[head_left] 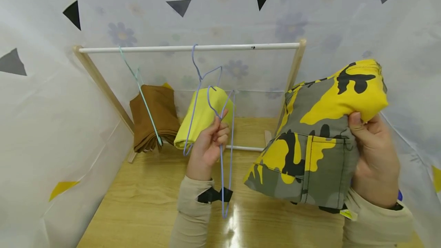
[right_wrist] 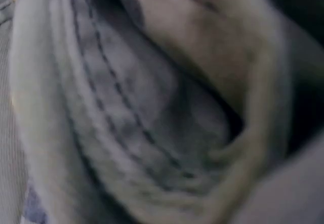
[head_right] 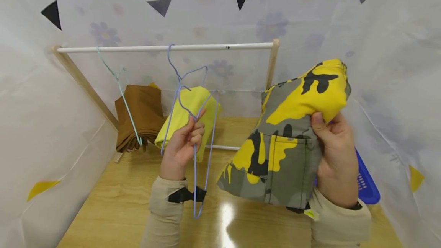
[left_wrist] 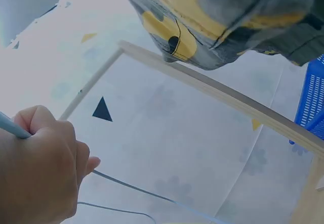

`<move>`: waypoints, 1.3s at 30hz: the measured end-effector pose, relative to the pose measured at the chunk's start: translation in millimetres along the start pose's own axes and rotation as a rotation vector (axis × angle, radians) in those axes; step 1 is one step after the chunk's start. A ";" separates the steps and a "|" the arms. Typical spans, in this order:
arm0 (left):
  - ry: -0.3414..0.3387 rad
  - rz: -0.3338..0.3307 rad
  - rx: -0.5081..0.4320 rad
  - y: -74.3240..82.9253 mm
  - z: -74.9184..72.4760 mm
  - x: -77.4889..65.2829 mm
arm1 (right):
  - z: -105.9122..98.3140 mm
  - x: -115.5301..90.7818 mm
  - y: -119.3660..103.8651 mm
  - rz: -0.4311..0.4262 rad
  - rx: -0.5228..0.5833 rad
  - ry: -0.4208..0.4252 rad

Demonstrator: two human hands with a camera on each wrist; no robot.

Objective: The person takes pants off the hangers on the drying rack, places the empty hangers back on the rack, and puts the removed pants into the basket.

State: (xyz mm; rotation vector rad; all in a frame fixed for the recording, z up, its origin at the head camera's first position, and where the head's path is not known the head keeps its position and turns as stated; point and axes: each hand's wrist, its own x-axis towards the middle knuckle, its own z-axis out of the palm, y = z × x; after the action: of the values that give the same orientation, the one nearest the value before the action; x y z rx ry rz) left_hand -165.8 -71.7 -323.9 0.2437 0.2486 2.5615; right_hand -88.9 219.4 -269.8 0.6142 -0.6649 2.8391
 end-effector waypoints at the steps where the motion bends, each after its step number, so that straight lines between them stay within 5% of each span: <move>1: -0.001 0.000 -0.009 -0.1 -0.2 -0.3 | -0.6 0.0 0.6 -0.001 0.000 0.002; 19: -0.013 -0.036 -0.022 -2.4 -3.5 -0.5 | -10.3 -7.4 -6.3 -0.014 0.044 0.060; 26: -0.009 -0.036 -0.022 -2.8 -5.1 -1.3 | -13.5 -6.3 -13.7 0.001 0.146 0.045; 39: -0.021 -0.025 0.002 -3.6 -3.9 -0.5 | -25.1 -1.9 -26.8 0.018 0.061 0.054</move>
State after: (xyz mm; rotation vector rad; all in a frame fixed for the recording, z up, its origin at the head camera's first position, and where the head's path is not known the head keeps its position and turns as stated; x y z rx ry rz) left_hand -164.4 -69.4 -328.6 0.2668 0.2449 2.5323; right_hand -89.5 254.5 -280.7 0.5407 -0.5801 2.8907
